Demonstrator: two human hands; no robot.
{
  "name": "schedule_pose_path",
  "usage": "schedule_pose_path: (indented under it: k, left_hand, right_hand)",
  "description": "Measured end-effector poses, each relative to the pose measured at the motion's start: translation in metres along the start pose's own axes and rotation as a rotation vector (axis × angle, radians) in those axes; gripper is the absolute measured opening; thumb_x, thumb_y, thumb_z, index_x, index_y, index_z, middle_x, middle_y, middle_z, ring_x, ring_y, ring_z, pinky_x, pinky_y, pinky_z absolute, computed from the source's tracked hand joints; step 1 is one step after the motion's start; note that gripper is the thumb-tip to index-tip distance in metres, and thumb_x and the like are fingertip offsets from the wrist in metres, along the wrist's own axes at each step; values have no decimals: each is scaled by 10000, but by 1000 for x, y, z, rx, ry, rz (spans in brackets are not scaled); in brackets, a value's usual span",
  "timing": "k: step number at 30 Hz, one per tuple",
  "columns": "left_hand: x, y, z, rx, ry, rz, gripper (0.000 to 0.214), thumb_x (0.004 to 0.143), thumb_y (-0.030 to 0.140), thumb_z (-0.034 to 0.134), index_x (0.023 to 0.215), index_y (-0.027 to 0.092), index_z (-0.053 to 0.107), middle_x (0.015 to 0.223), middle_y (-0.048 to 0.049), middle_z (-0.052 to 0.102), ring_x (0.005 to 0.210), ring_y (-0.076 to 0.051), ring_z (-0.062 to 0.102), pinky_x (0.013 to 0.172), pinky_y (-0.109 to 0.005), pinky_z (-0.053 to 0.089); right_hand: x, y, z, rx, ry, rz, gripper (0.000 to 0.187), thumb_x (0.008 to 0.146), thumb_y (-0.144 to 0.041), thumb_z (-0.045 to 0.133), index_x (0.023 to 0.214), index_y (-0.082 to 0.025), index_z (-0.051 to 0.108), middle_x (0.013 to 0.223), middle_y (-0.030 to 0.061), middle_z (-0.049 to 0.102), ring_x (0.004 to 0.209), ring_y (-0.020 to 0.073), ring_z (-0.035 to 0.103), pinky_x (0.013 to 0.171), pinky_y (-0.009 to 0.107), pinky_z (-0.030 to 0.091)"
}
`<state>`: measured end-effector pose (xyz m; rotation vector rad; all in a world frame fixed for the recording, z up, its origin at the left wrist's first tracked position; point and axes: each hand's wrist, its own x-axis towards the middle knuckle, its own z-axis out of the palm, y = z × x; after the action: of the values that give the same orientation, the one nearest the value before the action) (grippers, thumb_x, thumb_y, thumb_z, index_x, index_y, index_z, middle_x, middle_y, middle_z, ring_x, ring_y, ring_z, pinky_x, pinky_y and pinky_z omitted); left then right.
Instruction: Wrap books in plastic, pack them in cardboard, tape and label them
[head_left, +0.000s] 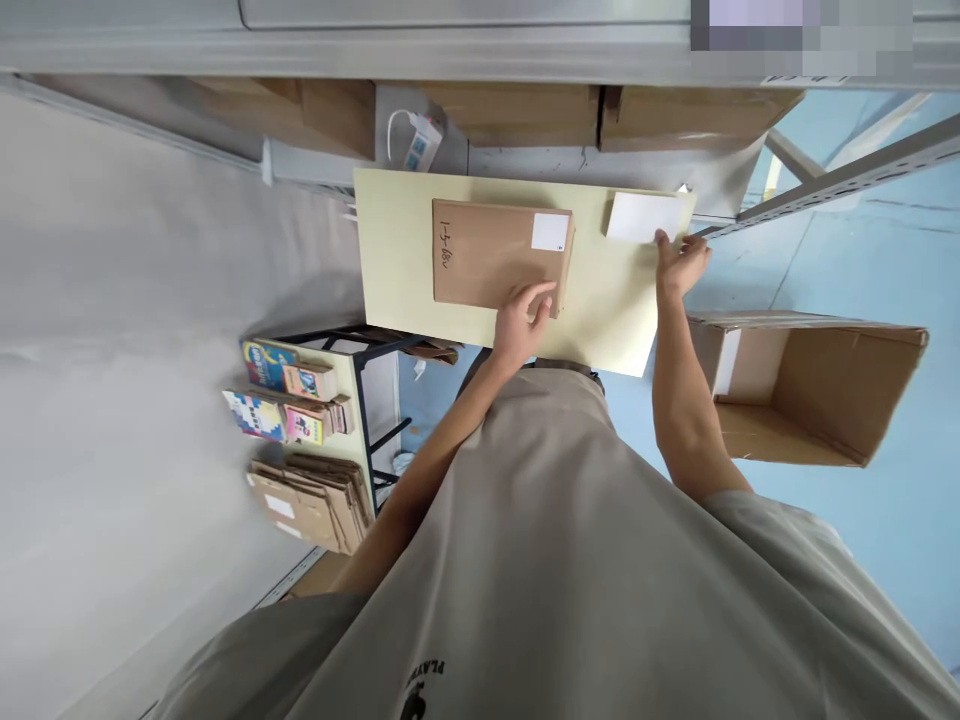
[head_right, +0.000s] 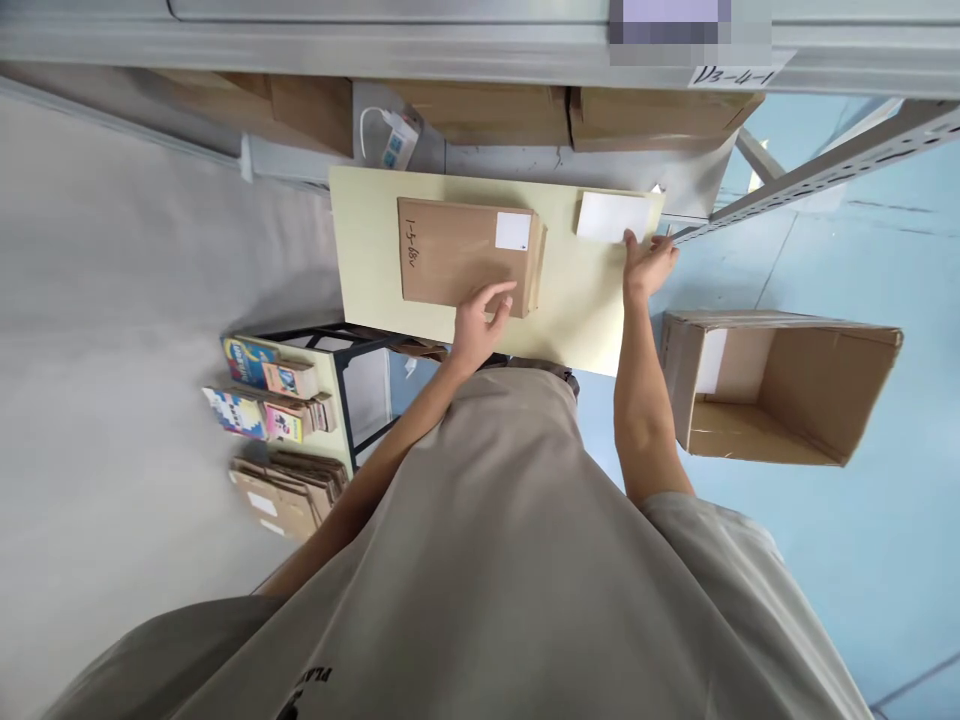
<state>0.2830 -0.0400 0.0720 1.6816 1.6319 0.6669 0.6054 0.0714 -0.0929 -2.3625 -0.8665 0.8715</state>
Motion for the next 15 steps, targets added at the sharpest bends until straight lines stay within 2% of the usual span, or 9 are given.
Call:
schedule_pose_path:
  k: [3, 5, 8, 15]
  left_hand:
    - [-7, 9, 3, 5, -39, -35, 365, 1248, 472, 559, 1368, 267, 836, 1407, -126, 883, 1365, -295, 825, 1244, -457, 654]
    - [-7, 11, 3, 15, -36, -64, 364, 1245, 466, 562, 1361, 261, 839, 1403, -125, 886, 1358, -294, 829, 1236, -451, 655]
    - [-4, 14, 6, 14, -31, -74, 349, 1234, 450, 586, 1358, 252, 845, 1396, -127, 885, 1356, -297, 828, 1245, -446, 648]
    - [1, 24, 19, -10, -77, -89, 347, 1231, 462, 599, 1354, 252, 847, 1393, -122, 887, 1343, -292, 834, 1243, -435, 658]
  right_hand:
    - [2, 8, 8, 85, 19, -67, 374, 1098, -509, 908, 1206, -232, 682, 1366, 198, 730, 1227, 290, 643, 1264, 522, 512]
    - [4, 12, 13, 144, 24, -88, 339, 1085, -463, 916, 1125, -235, 669, 1198, 112, 757, 1085, 244, 666, 1193, 496, 566]
    - [8, 18, 20, 212, 14, -93, 281, 1067, -384, 895, 1069, -224, 665, 963, -8, 696, 936, 218, 699, 1108, 487, 629]
    - [16, 23, 18, 264, -1, -74, 269, 1080, -403, 832, 953, -234, 665, 868, -30, 650, 908, 208, 720, 1077, 454, 640]
